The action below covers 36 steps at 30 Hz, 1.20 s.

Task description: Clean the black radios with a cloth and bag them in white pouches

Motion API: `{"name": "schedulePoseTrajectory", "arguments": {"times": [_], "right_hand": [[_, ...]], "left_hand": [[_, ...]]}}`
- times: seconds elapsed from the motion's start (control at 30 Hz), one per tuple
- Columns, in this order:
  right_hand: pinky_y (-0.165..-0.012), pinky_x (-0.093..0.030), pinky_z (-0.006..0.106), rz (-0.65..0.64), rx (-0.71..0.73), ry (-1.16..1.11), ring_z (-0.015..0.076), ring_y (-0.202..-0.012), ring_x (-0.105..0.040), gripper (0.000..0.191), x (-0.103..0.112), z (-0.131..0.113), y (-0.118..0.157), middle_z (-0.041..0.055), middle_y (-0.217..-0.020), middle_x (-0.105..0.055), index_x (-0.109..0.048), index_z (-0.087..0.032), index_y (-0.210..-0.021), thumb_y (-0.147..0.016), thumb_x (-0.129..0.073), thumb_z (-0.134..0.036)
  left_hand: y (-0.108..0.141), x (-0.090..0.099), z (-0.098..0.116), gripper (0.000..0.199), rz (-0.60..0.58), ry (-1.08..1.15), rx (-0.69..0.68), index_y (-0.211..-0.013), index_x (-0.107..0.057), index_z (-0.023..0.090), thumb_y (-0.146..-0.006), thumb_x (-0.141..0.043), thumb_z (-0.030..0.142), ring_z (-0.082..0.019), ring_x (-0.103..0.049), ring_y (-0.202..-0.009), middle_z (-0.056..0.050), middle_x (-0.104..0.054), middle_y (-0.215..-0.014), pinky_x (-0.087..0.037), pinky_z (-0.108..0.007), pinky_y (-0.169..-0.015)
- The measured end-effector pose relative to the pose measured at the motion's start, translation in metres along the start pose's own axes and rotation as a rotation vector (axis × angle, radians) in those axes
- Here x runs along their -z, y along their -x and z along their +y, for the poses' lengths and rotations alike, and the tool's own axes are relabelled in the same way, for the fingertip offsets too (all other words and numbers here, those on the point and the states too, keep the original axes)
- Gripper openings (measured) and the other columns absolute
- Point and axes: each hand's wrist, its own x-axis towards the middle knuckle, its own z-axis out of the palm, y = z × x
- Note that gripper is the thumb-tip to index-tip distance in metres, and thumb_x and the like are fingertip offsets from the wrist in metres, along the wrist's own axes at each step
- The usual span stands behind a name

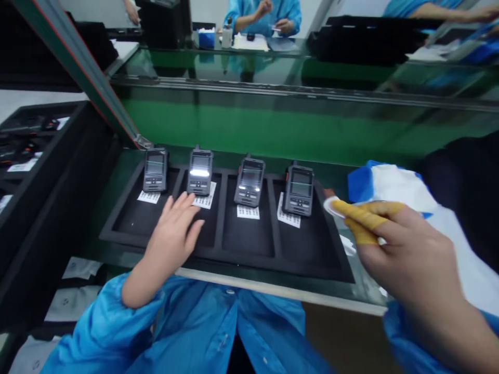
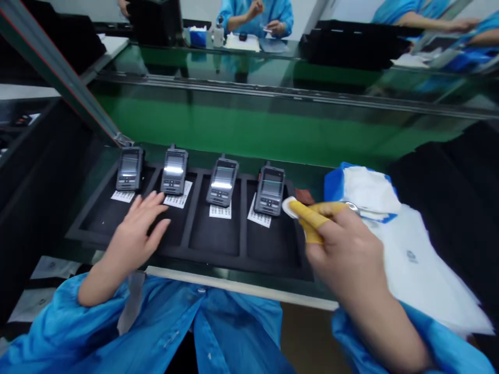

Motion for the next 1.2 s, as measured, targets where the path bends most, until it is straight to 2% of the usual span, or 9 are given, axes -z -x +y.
{"name": "schedulePoseTrajectory", "arguments": {"times": [0.03,0.1,0.23,0.33,0.43,0.6,0.77,0.93,1.2], "right_hand": [[-0.057,-0.045,0.029,0.028,0.101,-0.073,0.0192,-0.073,-0.063,0.024,-0.001,-0.014,-0.017,0.0102,-0.085,-0.067,-0.073,-0.018,-0.084,-0.079,-0.049,-0.020],[-0.066,-0.045,0.033,0.000,0.223,-0.183,0.0207,-0.080,-0.062,0.031,-0.007,-0.044,-0.052,0.0100,-0.089,-0.067,-0.074,-0.020,-0.096,-0.083,-0.046,-0.017],[-0.078,-0.036,0.038,-0.110,0.309,-0.303,0.0222,-0.089,-0.057,0.038,-0.037,-0.101,-0.110,0.0077,-0.095,-0.066,-0.073,-0.027,-0.105,-0.087,-0.042,-0.016],[-0.084,-0.029,0.041,-0.129,0.359,-0.336,0.0212,-0.092,-0.052,0.039,-0.062,-0.128,-0.139,0.0061,-0.100,-0.066,-0.074,-0.029,-0.100,-0.088,-0.041,-0.013],[-0.085,-0.024,0.041,-0.161,0.402,-0.344,0.0207,-0.094,-0.048,0.041,-0.080,-0.145,-0.155,0.0056,-0.103,-0.065,-0.074,-0.029,-0.099,-0.087,-0.039,-0.010],[-0.085,-0.018,0.042,-0.215,0.439,-0.340,0.0209,-0.096,-0.044,0.043,-0.096,-0.161,-0.165,0.0062,-0.102,-0.064,-0.073,-0.028,-0.105,-0.091,-0.035,-0.011],[-0.081,-0.018,0.040,-0.238,0.368,-0.393,0.0218,-0.098,-0.041,0.034,-0.105,-0.162,-0.165,0.0059,-0.099,-0.060,-0.073,-0.027,-0.091,-0.092,-0.041,-0.019],[-0.080,-0.018,0.039,-0.301,0.331,-0.438,0.0215,-0.099,-0.043,0.032,-0.105,-0.162,-0.162,0.0055,-0.098,-0.059,-0.072,-0.025,-0.087,-0.090,-0.040,-0.015],[-0.082,-0.018,0.041,-0.356,0.399,-0.467,0.0202,-0.098,-0.046,0.039,-0.099,-0.165,-0.139,0.0044,-0.099,-0.062,-0.074,-0.026,-0.092,-0.084,-0.040,-0.008]], "left_hand": [[-0.002,-0.003,0.003,0.026,-0.050,-0.008,-0.018,-0.110,-0.062,0.016,-0.096,-0.042,0.026,-0.027,-0.052,-0.130,-0.015,-0.062,-0.132,-0.036,-0.053,-0.113],[-0.006,-0.009,0.007,0.031,-0.131,-0.030,-0.021,-0.115,-0.061,0.014,-0.097,-0.039,0.026,-0.029,-0.050,-0.132,-0.018,-0.058,-0.136,-0.035,-0.056,-0.112],[-0.006,-0.016,0.007,0.038,-0.185,-0.075,-0.010,-0.123,-0.057,0.008,-0.097,-0.039,0.028,-0.033,-0.044,-0.136,-0.023,-0.049,-0.143,-0.034,-0.061,-0.111],[-0.004,-0.018,0.008,0.040,-0.192,-0.088,-0.004,-0.124,-0.057,0.005,-0.097,-0.041,0.031,-0.034,-0.045,-0.135,-0.025,-0.049,-0.142,-0.032,-0.061,-0.112],[-0.004,-0.019,0.010,0.042,-0.199,-0.096,0.004,-0.124,-0.057,0.005,-0.096,-0.041,0.032,-0.036,-0.046,-0.134,-0.026,-0.049,-0.142,-0.034,-0.060,-0.111],[-0.005,-0.020,0.011,0.043,-0.224,-0.092,0.014,-0.125,-0.057,0.005,-0.096,-0.041,0.034,-0.035,-0.046,-0.134,-0.024,-0.050,-0.142,-0.038,-0.057,-0.110],[-0.003,-0.022,0.012,0.045,-0.234,-0.067,0.022,-0.126,-0.055,0.003,-0.096,-0.041,0.033,-0.035,-0.043,-0.136,-0.025,-0.047,-0.144,-0.036,-0.057,-0.112],[-0.003,-0.022,0.012,0.044,-0.238,-0.060,0.026,-0.126,-0.055,0.004,-0.096,-0.041,0.032,-0.035,-0.043,-0.136,-0.024,-0.047,-0.144,-0.037,-0.055,-0.111],[-0.004,-0.021,0.013,0.042,-0.233,-0.066,0.026,-0.125,-0.055,0.003,-0.095,-0.042,0.030,-0.035,-0.044,-0.136,-0.025,-0.048,-0.143,-0.037,-0.055,-0.111]]}}
